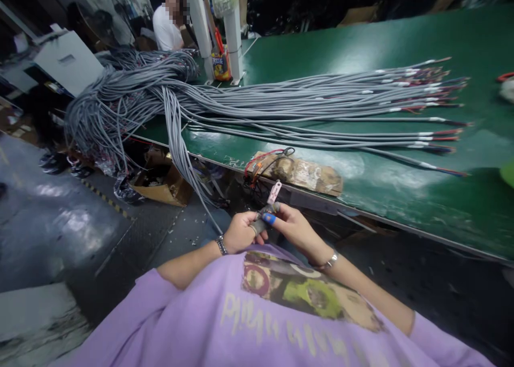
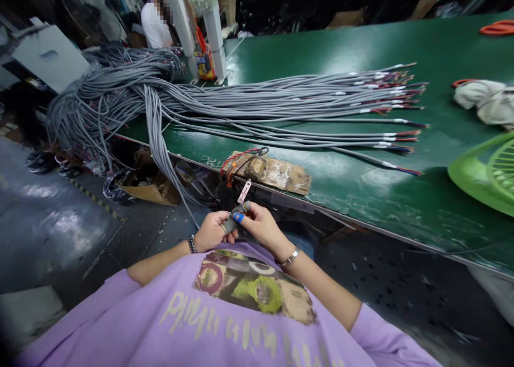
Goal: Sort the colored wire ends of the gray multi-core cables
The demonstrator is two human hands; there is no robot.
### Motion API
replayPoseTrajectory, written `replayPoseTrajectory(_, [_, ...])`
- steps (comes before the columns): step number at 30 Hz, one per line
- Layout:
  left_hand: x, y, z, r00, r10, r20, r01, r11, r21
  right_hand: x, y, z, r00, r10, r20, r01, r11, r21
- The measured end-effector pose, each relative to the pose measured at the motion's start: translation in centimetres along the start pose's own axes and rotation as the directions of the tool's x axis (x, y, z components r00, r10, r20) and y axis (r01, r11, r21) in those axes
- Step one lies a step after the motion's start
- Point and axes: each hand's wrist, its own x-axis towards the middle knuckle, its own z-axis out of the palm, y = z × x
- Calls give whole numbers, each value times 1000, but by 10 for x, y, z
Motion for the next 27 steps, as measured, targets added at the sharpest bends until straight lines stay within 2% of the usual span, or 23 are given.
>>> replayPoseTrajectory(6, [1, -1, -1, 1000, -12, -9, 13, 999, 37, -2, 6, 3, 1000, 13, -27, -12, 999, 46])
replayPoseTrajectory(11, [0, 0, 2, 1000, 15, -1, -15, 1000, -5, -5, 5, 7, 994, 22, -110, -13, 997, 82])
replayPoseTrajectory(14, [-1, 0, 4, 999, 35, -34, -37, 999, -40, -6, 5, 8, 990, 35, -139, -20, 994, 111])
replayPoseTrajectory(27, [-3, -3, 0, 988, 77, -134, -81, 996, -25, -8, 5, 8, 995, 0, -100, 2, 1000, 26])
